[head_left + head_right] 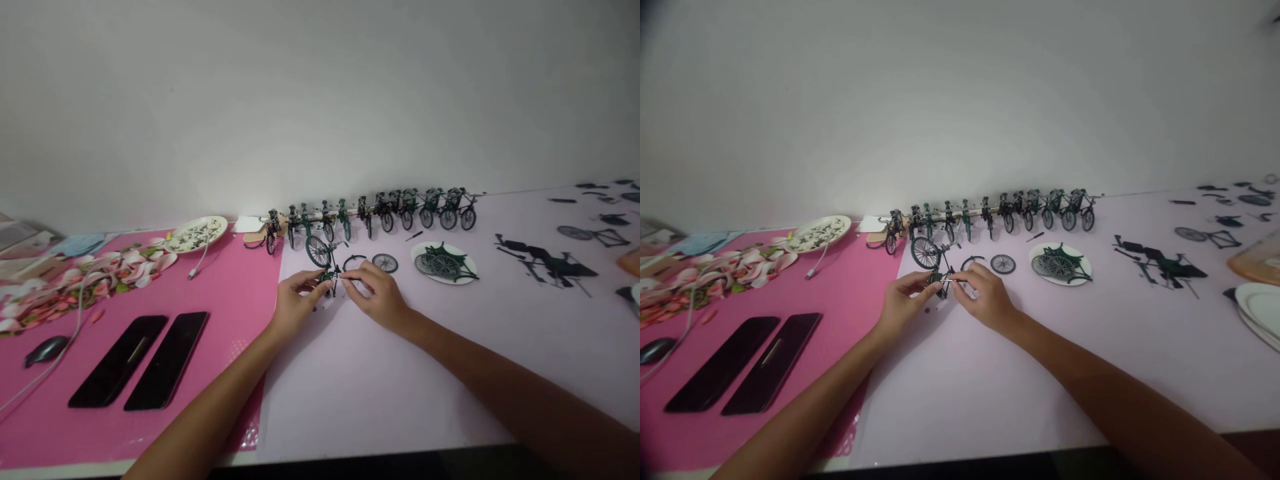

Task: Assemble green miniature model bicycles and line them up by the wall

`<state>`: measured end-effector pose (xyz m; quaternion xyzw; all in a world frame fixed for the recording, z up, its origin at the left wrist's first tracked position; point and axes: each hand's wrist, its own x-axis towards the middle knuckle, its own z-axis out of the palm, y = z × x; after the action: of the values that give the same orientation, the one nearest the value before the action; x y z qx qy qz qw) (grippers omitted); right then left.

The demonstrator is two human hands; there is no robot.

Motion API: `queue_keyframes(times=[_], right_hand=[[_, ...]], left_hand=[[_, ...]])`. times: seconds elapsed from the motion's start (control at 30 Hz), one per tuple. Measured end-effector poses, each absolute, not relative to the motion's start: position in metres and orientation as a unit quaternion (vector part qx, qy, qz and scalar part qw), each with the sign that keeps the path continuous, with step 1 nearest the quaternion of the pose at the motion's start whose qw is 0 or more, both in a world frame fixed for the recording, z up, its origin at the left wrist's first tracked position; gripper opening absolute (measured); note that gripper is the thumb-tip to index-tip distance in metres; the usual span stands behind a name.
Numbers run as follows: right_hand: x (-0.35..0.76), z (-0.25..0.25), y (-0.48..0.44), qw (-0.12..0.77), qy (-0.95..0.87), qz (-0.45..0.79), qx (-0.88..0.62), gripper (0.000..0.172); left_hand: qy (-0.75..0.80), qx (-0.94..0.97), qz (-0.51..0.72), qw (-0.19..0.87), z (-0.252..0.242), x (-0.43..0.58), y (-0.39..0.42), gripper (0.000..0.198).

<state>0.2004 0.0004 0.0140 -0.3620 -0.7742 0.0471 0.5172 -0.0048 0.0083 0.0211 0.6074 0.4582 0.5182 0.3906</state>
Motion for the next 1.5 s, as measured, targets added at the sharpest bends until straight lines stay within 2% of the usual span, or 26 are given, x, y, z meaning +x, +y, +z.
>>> queue_keyframes(times=[0.6,0.77,1.13,1.3,1.5], right_hand=[[0.207,0.010,0.007,0.440,-0.828,-0.021,-0.347,0.025],[0.210,0.011,0.009,0.404,-0.851,0.009,-0.335,0.026],[0.214,0.013,0.007,0.385,-0.845,0.018,-0.370,0.013],[0.214,0.008,0.009,0.398,-0.832,0.069,-0.381,0.009],[0.214,0.009,0.008,0.373,-0.813,0.170,-0.415,0.009]], left_hand=[[0.441,0.616,0.526,0.388,0.020,-0.007,0.010,0.040],[0.435,0.642,0.517,0.364,0.021,-0.007,0.008,0.033],[0.436,0.651,0.526,0.332,0.019,-0.010,0.013,0.033],[0.443,0.650,0.516,0.339,0.020,-0.010,0.012,0.029],[0.447,0.651,0.500,0.355,0.023,-0.010,0.010,0.023]])
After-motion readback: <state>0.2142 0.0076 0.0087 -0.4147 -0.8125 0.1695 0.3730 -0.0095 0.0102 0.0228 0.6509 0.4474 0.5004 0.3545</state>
